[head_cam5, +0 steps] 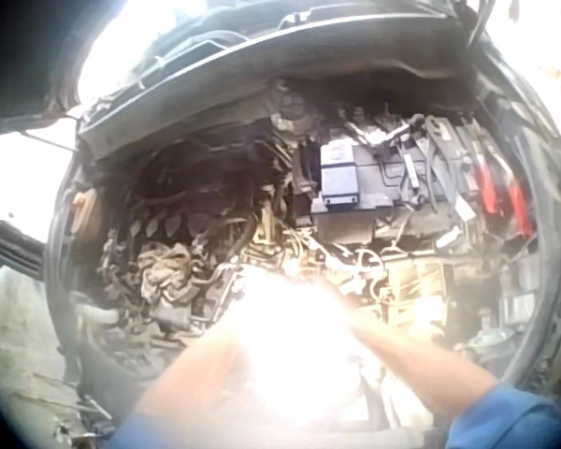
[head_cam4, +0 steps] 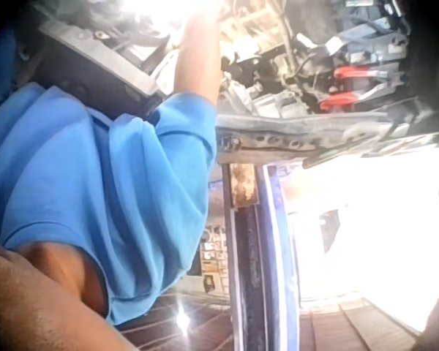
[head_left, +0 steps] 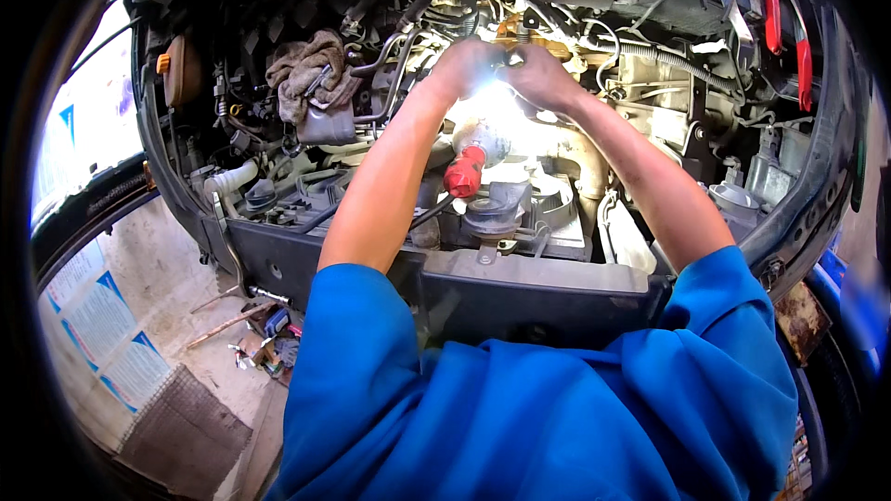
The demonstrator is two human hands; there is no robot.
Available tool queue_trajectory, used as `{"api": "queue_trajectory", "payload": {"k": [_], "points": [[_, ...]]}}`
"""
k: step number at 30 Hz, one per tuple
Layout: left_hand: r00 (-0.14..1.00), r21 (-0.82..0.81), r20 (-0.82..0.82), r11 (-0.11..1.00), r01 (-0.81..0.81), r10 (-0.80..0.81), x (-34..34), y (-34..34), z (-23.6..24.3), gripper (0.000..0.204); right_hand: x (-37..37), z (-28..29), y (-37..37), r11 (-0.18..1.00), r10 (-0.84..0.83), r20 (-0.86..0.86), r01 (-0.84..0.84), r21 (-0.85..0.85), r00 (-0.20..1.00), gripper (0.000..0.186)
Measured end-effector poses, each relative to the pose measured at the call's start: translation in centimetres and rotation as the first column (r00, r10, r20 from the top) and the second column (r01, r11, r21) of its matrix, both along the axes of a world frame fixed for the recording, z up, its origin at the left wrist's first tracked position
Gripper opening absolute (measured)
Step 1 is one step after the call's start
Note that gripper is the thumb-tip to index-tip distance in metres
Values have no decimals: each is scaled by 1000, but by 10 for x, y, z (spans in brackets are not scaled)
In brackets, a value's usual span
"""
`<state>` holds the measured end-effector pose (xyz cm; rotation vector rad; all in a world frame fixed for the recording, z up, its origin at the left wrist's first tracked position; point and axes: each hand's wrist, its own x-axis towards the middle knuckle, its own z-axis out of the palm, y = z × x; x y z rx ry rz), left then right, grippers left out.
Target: The person disconnects a hose, uses a screwdriver to loosen a clamp, and uses pliers on components inside the engine bay while holding a work light.
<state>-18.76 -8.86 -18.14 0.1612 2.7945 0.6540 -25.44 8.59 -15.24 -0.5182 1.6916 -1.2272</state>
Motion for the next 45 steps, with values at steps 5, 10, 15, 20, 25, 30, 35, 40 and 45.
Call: {"api": "queue_trajectory", "payload": {"k": [5, 10, 15, 20, 25, 30, 35, 40, 45], "points": [[998, -99, 44, 994, -40, 45, 3, 8, 28, 24, 16, 23, 0, 992, -125, 130, 126, -4, 984, 41], [997, -145, 29, 987, -64, 68, 4, 1, 31, 26, 21, 20, -8, 983, -172, 111, 179, -51, 979, 50], [987, -50, -128, 993, -104, 97, 13, -8, 33, 29, 25, 33, -12, 988, -136, 82, 141, -67, 987, 54], [966, 79, -136, 974, -212, 221, 14, -3, 53, 39, 26, 65, -7, 982, -98, -306, 42, -183, 947, 52], [923, 451, -242, 877, -165, 299, 16, 11, 99, 28, 10, 126, 2, 987, -62, -564, -33, -157, 823, 32], [875, 413, -114, 823, -389, 471, -2, -10, 198, 15, -27, 184, -43, 887, -409, -838, -58, -458, 362, 45], [827, 760, -46, 557, -335, 560, -18, -102, 147, 33, -49, 192, -142, 786, -317, -506, -77, -614, 803, 31], [811, 896, 53, 330, -297, 583, -25, -151, 81, 57, -50, 150, -195, 694, -290, -364, -67, -716, 885, 24], [808, 923, 54, 280, -265, 587, -29, -138, 59, 57, -50, 119, -205, 804, -300, -463, -40, -594, 834, 28]]}}
